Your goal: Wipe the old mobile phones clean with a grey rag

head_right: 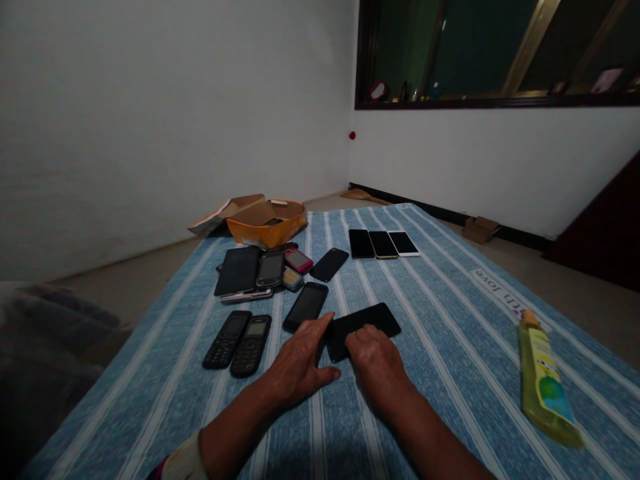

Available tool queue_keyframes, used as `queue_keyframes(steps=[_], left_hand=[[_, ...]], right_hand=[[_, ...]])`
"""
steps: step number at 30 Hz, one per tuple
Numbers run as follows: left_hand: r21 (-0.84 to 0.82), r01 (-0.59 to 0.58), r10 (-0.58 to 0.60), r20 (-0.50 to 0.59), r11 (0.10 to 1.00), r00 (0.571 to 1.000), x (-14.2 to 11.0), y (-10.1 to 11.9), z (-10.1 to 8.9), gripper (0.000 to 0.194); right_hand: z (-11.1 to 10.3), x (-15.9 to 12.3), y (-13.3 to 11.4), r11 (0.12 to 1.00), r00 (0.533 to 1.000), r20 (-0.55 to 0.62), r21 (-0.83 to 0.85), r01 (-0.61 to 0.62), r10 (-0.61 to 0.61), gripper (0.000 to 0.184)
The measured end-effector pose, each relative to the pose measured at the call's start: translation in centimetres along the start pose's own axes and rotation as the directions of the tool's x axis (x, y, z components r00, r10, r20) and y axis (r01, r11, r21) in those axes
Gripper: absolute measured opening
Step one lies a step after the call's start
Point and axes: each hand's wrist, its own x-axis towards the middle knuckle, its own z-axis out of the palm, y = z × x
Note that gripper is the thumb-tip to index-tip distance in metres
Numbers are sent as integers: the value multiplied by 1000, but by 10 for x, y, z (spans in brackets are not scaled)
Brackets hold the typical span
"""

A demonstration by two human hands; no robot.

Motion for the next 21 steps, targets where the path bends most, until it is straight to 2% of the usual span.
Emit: queue_keyframes(steps=[3, 7, 10, 14, 21], left_hand=[[14, -5, 5, -9, 1000, 1000, 0, -1, 1, 91], [30, -71, 72, -34, 997, 997, 1, -6, 4, 82], [42, -130, 133, -59, 991, 989, 1, -8, 5, 76], [41, -119, 122, -65, 992, 990, 1, -8, 5, 77], [19, -48, 49, -18, 999, 999, 0, -3, 1, 88]], right_hand=[[6, -1, 0, 999, 998, -60, 13, 29, -29, 22], [21, -6, -15, 972, 967, -151, 77, 220, -207, 23], [25, -8, -26, 957, 945, -191, 70, 282, -264, 23], [21, -12, -23, 970, 949, -215, 15, 241, -233, 23], [13, -18, 5, 995, 967, -233, -29, 101, -105, 31]])
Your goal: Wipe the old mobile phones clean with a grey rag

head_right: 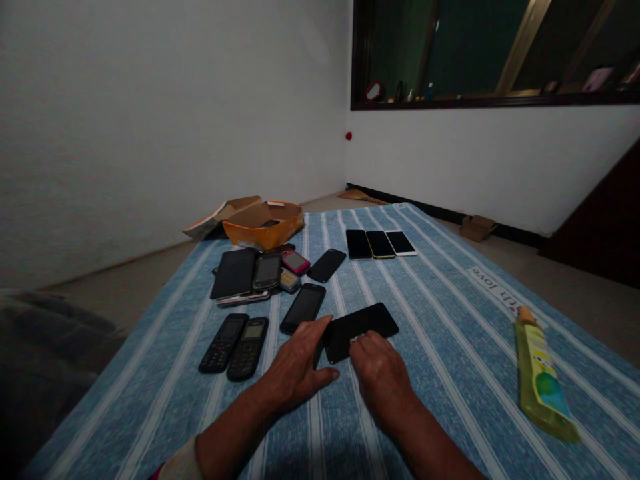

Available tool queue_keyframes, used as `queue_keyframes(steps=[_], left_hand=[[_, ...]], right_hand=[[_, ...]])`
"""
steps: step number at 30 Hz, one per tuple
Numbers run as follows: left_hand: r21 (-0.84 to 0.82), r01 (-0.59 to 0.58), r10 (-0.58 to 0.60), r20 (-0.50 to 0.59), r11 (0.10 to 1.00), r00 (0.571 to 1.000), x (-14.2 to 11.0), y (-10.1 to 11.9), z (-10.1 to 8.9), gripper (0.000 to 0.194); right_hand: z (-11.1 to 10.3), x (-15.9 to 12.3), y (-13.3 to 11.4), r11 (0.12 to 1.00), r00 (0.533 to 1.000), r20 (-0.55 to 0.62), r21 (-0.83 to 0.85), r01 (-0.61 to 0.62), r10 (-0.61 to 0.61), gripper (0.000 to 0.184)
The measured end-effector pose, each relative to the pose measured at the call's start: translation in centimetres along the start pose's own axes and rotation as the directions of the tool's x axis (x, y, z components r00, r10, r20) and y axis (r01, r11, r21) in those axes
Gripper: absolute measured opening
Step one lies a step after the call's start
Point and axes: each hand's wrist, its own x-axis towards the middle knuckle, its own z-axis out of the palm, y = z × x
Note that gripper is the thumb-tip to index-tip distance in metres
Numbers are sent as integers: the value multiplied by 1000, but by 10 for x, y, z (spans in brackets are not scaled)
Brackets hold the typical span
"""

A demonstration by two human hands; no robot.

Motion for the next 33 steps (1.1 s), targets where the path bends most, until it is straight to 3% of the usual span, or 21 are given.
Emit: queue_keyframes(steps=[6, 13, 17, 21, 25, 28, 33], left_hand=[[-5, 25, -25, 6, 1000, 1000, 0, 6, -4, 82], [6, 10, -10, -2, 1000, 1000, 0, 7, -4, 79], [22, 19, -18, -5, 1000, 1000, 1, 6, -2, 77], [19, -6, 6, -23, 1000, 1000, 0, 3, 1, 76], [11, -18, 18, -39, 1000, 999, 0, 3, 0, 72], [18, 12, -11, -29, 1000, 1000, 1, 7, -2, 71], [36, 23, -22, -15, 999, 1000, 1, 8, -2, 71]], right_hand=[[-8, 0, 23, 982, 984, -3, -72, -176, 176, 34], [-14, -4, 44, 915, 923, 2, -132, -381, 385, 32], [-10, -4, 40, 924, 940, -30, -177, -340, 340, 31], [0, -3, 18, 973, 984, -45, -148, -180, 175, 31], [7, -3, -2, 995, 997, -61, -82, -49, 44, 31], [4, -2, 0, 994, 996, -29, -62, -88, 87, 34], [-6, -3, 26, 952, 959, -5, -113, -283, 284, 33]])
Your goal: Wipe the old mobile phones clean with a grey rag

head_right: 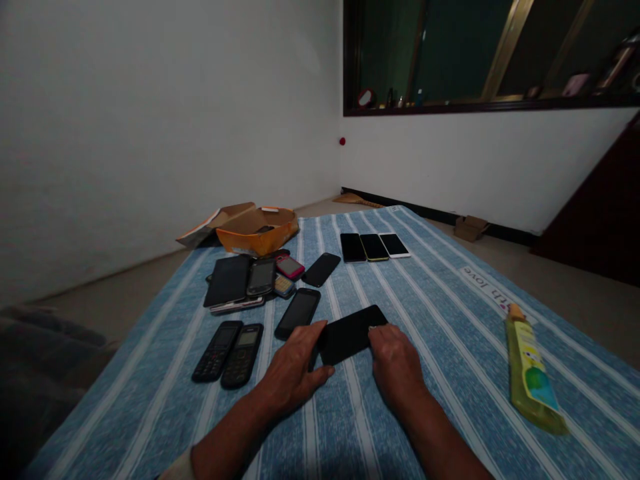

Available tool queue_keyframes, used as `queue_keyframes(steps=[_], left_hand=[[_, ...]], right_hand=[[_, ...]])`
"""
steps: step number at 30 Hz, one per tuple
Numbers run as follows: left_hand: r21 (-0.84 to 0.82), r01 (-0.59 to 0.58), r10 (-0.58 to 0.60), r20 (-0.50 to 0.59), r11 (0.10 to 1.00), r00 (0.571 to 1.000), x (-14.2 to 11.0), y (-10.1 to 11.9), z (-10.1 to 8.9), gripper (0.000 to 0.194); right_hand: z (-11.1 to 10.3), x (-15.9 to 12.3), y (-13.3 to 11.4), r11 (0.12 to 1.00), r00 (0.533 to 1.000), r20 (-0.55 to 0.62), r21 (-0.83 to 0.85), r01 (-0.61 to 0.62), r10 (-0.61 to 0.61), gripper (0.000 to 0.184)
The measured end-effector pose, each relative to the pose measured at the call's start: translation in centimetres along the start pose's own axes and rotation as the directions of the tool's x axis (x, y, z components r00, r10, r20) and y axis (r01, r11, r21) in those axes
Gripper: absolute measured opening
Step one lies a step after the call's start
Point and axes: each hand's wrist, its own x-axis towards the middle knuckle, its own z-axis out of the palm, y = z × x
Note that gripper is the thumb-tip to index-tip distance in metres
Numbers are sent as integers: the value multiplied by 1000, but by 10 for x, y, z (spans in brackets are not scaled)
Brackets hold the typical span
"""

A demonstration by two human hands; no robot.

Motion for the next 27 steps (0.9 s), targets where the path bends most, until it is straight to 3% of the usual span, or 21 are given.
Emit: queue_keyframes(steps=[5, 11, 14, 20, 27], left_hand=[[-4, -33, 33, -22, 999, 999, -1, -4, 3, 71], [5, -22, 22, -32, 1000, 999, 0, -3, 4, 70], [1, -14, 14, -31, 1000, 999, 1, -1, 3, 69], [11, 6, -6, -17, 1000, 1000, 2, -1, 2, 69], [13, 1, -1, -6, 1000, 1000, 1, 1, 1, 68]], right_hand=[[0, 1, 7, 998, 997, -54, -40, -53, 51, 34], [7, -5, -21, 970, 973, -93, 103, 218, -209, 36], [9, -6, -26, 953, 964, -90, 151, 262, -251, 36], [3, 0, -5, 995, 999, -7, 85, 50, -49, 34], [-2, 5, 12, 991, 991, 7, 27, -135, 134, 36]])
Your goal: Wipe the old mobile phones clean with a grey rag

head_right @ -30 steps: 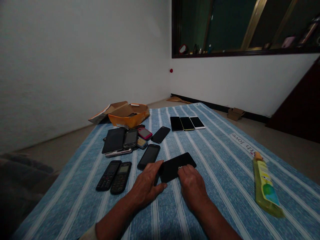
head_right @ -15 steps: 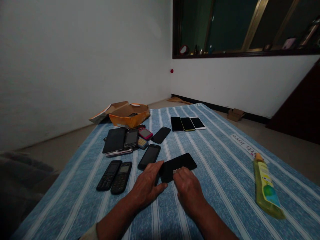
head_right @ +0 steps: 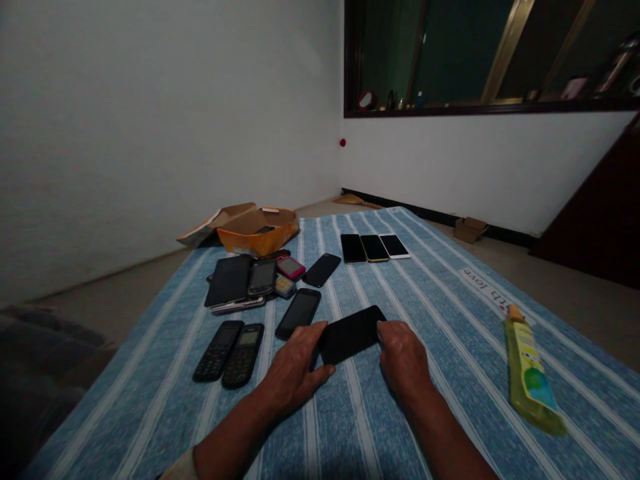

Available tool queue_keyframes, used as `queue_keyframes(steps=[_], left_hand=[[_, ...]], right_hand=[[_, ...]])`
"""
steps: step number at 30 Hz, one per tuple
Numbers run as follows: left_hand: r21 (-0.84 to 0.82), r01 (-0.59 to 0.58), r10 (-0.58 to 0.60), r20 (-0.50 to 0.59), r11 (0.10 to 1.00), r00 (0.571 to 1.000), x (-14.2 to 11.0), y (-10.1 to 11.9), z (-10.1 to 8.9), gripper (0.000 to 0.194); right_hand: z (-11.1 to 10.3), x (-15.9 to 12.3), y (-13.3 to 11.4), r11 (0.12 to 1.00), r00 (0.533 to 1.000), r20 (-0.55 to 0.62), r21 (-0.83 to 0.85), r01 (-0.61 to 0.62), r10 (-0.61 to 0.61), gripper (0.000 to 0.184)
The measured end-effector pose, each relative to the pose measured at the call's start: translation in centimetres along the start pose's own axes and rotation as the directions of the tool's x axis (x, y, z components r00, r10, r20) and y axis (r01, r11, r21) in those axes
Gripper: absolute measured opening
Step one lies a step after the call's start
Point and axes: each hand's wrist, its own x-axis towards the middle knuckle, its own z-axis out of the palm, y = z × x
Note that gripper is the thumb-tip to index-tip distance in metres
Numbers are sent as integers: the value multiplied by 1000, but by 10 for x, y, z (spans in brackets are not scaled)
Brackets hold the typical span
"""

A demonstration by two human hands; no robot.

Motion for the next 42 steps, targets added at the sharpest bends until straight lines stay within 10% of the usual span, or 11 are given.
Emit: queue_keyframes(steps=[23, 42], left_hand=[[0, -14, 14, -26, 1000, 1000, 1, 0, 2, 66], [-40, 12, -13, -27, 999, 1000, 1, 2, -1, 62]], right_hand=[[5, -4, -14, 991, 992, 27, -45, 127, -126, 34], [7, 23, -10, 996, 989, 137, -82, -41, 52, 37]])
